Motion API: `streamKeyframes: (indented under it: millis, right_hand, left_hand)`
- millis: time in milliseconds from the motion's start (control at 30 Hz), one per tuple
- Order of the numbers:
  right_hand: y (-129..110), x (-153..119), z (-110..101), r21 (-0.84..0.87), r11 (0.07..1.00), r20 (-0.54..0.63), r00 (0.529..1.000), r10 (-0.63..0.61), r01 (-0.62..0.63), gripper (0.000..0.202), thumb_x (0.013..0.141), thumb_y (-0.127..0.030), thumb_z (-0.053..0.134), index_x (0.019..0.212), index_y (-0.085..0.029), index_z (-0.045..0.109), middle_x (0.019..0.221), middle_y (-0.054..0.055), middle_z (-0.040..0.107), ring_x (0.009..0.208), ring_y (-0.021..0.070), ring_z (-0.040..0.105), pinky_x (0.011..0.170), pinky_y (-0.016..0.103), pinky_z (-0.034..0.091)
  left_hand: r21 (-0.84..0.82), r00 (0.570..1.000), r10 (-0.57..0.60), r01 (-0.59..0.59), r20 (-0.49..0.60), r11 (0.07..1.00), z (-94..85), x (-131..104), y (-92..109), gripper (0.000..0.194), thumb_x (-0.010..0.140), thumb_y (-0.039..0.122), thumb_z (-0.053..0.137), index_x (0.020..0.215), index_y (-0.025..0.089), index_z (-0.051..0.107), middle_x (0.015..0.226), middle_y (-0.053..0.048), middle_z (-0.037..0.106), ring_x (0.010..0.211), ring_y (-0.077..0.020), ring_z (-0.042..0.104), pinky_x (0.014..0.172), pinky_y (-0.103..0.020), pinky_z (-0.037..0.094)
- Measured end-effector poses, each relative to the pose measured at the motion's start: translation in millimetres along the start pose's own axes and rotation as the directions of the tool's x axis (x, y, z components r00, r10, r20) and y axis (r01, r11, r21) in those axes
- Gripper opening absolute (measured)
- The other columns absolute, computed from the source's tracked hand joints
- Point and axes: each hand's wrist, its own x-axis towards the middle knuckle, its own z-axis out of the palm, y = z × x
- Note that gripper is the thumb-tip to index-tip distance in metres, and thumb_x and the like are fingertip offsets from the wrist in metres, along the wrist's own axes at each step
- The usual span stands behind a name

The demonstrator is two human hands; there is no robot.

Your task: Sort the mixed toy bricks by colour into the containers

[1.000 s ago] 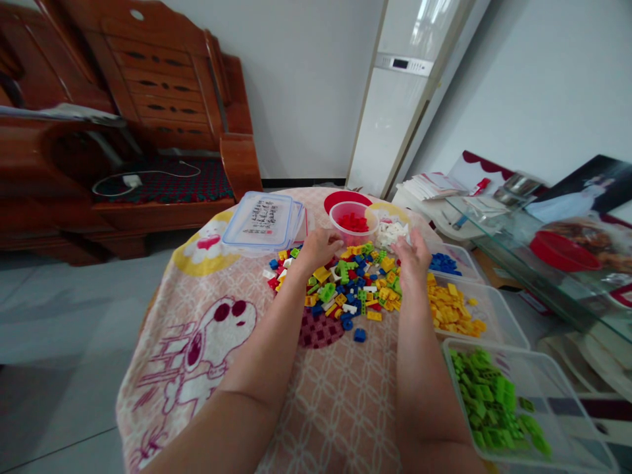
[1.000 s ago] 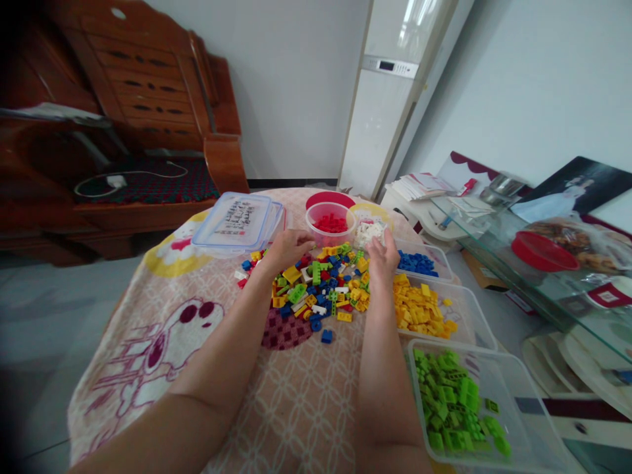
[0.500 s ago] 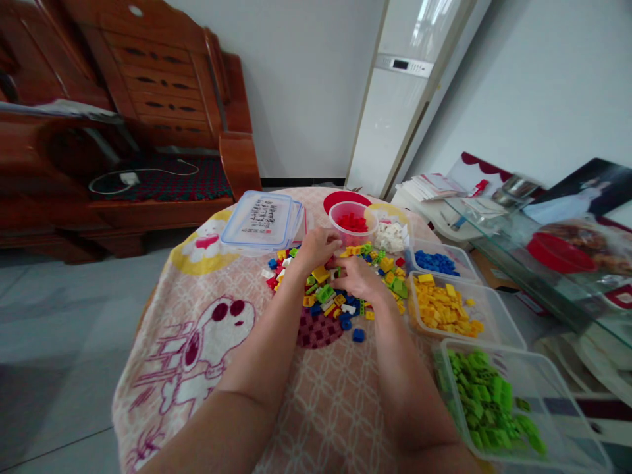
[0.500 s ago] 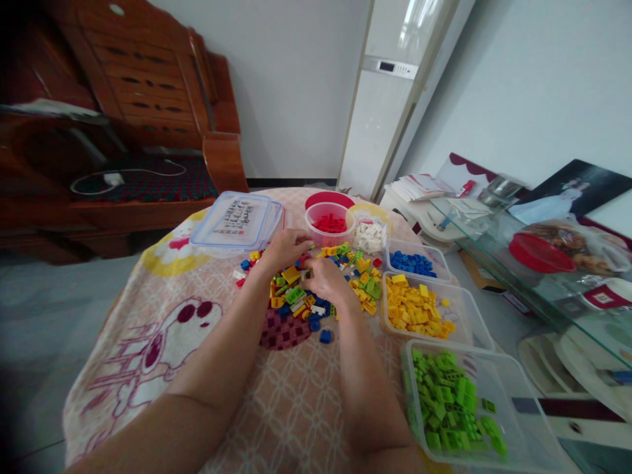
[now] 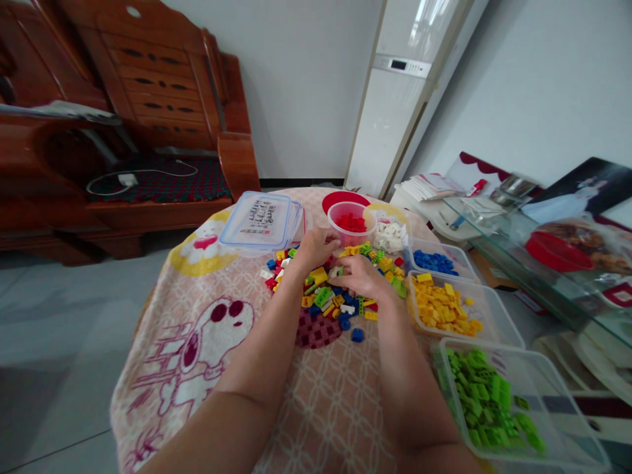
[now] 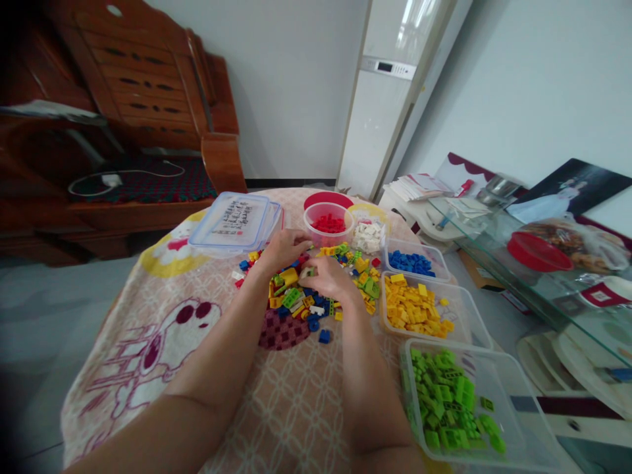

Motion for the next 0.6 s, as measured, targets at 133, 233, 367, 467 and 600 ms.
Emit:
streamKeyframes:
  millis: [133, 233, 367, 467, 600]
  right_hand:
    - [9.3, -3.8, -12.1, 0.292, 0.956, -0.098, 0.995, 0.031, -0.001, 0.041, 0.076, -0.035, 0.076, 0.112, -0.016, 0.071, 0.058, -0.004, 0.064, 0.045, 0.0123, 0.058, 0.043, 0.02, 0.044]
    - [17.7, -3.6, -21.0, 0.433, 0.901, -0.306, 0.946, 0.108, 0.038, 0.055, 0.07, -0.037, 0.078, 0.118, -0.013, 0.069, 0.06, -0.002, 0.068, 0.046, 0.0137, 0.062, 0.041, 0.02, 0.046]
    - [34.5, 0.3, -31.2, 0.551, 0.826, -0.551, 0.795, 0.255, 0.118, 0.06, 0.066, -0.034, 0.077, 0.12, -0.011, 0.068, 0.061, -0.001, 0.07, 0.05, 0.0179, 0.067, 0.042, 0.023, 0.051]
    - [46.9, 3.1, -37.8, 0.608, 0.78, -0.64, 0.672, 0.373, 0.146, 0.063, 0.065, -0.029, 0.077, 0.124, -0.01, 0.066, 0.06, -0.001, 0.069, 0.053, 0.0203, 0.069, 0.043, 0.026, 0.054]
    - [60.7, 7.6, -41.9, 0.638, 0.731, -0.722, 0.52, 0.457, 0.244, 0.066, 0.063, -0.027, 0.077, 0.125, -0.009, 0.065, 0.059, -0.002, 0.067, 0.055, 0.0196, 0.068, 0.047, 0.027, 0.056]
  left_hand:
    - [0.003, 1.0, 0.011, -0.011, 0.005, 1.0, -0.1, 0.5, -0.5, 0.029, 0.086, 0.025, 0.055, 0.093, 0.014, 0.08, 0.082, -0.005, 0.077, 0.072, -0.0162, 0.063, 0.071, -0.026, 0.046]
    - [-0.005, 1.0, 0.004, -0.004, 0.007, 1.0, -0.2, 0.8, -0.4, 0.028, 0.085, 0.024, 0.055, 0.093, 0.015, 0.08, 0.083, -0.005, 0.077, 0.075, -0.017, 0.064, 0.073, -0.026, 0.047]
    - [-0.007, 1.0, -0.005, 0.005, 0.009, 1.0, -0.4, 0.8, 0.3, 0.027, 0.085, 0.024, 0.056, 0.094, 0.016, 0.081, 0.087, -0.005, 0.077, 0.08, -0.0183, 0.066, 0.076, -0.027, 0.048]
    - [0.016, 1.0, -0.01, 0.01, 0.015, 1.0, 0.2, 0.8, 0.4, 0.029, 0.086, 0.025, 0.055, 0.094, 0.016, 0.081, 0.087, -0.005, 0.078, 0.079, -0.0179, 0.066, 0.075, -0.026, 0.048]
    - [0.029, 1.0, -0.01, 0.01, 0.007, 1.0, 2.0, 1.1, 0.0, 0.029, 0.085, 0.024, 0.056, 0.094, 0.016, 0.081, 0.086, -0.005, 0.078, 0.078, -0.0174, 0.065, 0.074, -0.026, 0.048]
